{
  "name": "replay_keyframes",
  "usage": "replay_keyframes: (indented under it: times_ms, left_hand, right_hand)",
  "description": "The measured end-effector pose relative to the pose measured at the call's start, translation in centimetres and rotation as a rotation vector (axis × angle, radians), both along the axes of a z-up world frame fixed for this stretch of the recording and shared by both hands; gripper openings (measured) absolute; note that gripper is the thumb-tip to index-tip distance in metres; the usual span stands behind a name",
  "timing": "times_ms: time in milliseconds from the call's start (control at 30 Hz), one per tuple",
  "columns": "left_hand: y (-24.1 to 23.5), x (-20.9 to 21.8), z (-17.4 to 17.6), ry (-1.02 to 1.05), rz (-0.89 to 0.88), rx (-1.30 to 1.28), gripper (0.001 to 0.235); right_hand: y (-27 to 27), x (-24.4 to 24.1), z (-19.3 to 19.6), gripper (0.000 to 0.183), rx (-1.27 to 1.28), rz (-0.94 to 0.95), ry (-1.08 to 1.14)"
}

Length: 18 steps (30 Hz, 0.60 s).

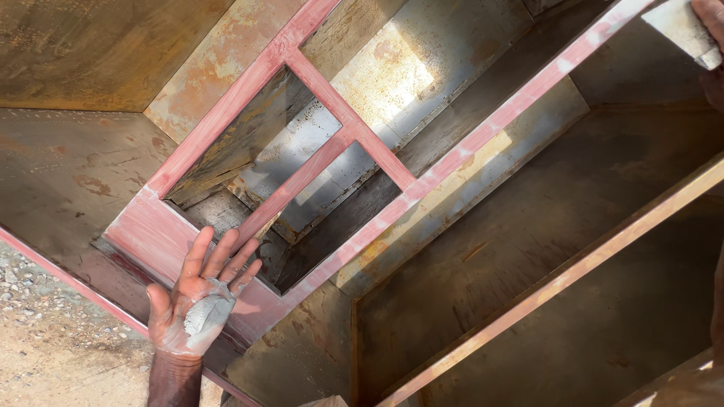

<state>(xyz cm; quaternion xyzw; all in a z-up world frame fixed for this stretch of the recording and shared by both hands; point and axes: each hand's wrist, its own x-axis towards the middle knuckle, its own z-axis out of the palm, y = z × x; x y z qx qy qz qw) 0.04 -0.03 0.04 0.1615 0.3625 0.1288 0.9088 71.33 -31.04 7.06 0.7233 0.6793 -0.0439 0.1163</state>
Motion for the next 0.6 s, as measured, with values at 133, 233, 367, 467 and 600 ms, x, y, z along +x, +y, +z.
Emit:
replay_keyframes:
  times_ms: [133, 233, 367, 467, 600]
  left_hand:
    - [0.1, 0.4, 0.0, -0.001, -0.012, -0.005, 0.114]
    - [-0.1, 0.2, 0.2, -0.015, -0.024, -0.005, 0.114]
    - [0.0, 0.2, 0.2, 0.006, -0.011, -0.011, 0.114]
    - [0.0, 0.3, 0.2, 0.006, -0.006, -0.012, 0.114]
    - [0.0, 0.2, 0.2, -0.002, -0.005, -0.018, 0.114]
  right_hand:
    - [-0.4, -0.9, 0.3, 0.06, -0.054, -0.035, -0.063]
    - [1.2, -0.6, -0.5, 0.059, -0.07, -0.012, -0.055]
    - [1.7, -0.4, -1.0, 0.057, -0.086, -0.011, -0.009]
    - [2.4, 0.1, -1.3, 0.056, -0.102, 0.0, 0.013]
    - [3.1, 0.1, -1.8, 0.055, -0.122, 0.008, 0.037]
